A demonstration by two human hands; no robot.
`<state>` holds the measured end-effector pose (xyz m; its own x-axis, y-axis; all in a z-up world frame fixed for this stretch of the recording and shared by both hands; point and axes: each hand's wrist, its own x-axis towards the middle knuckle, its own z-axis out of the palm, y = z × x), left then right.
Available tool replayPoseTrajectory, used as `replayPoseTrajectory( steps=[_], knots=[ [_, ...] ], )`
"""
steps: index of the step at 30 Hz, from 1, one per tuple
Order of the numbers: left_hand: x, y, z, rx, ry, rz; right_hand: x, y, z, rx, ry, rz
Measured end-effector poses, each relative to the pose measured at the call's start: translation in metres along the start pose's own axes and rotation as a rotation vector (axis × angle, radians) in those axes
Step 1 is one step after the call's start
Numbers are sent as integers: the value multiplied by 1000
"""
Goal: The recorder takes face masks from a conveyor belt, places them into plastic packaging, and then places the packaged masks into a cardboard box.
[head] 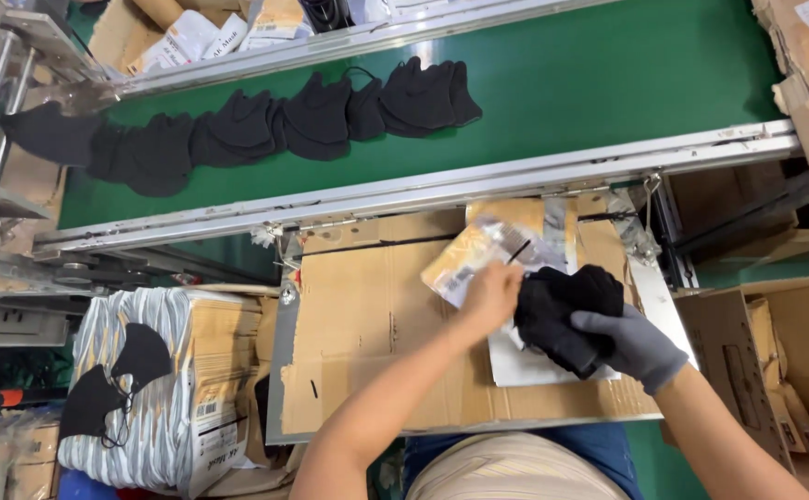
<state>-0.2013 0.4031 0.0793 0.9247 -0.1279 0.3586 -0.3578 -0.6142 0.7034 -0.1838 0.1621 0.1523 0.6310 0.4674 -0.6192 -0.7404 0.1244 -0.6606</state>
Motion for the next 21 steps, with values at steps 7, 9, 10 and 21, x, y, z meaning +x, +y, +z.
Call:
replayPoseTrajectory(
  steps=[7,9,10,21],
  knots=[
    [29,49,-32,313,-267,107,17,11,19,-77,44,-195],
    [26,60,-29,287,-190,104,24,18,20,-165,-18,-210],
    [23,65,-28,257,-124,109,28,23,21,-243,-70,-226],
    [-33,110,-21,215,34,121,26,70,-20,-1175,182,-616]
  ],
)
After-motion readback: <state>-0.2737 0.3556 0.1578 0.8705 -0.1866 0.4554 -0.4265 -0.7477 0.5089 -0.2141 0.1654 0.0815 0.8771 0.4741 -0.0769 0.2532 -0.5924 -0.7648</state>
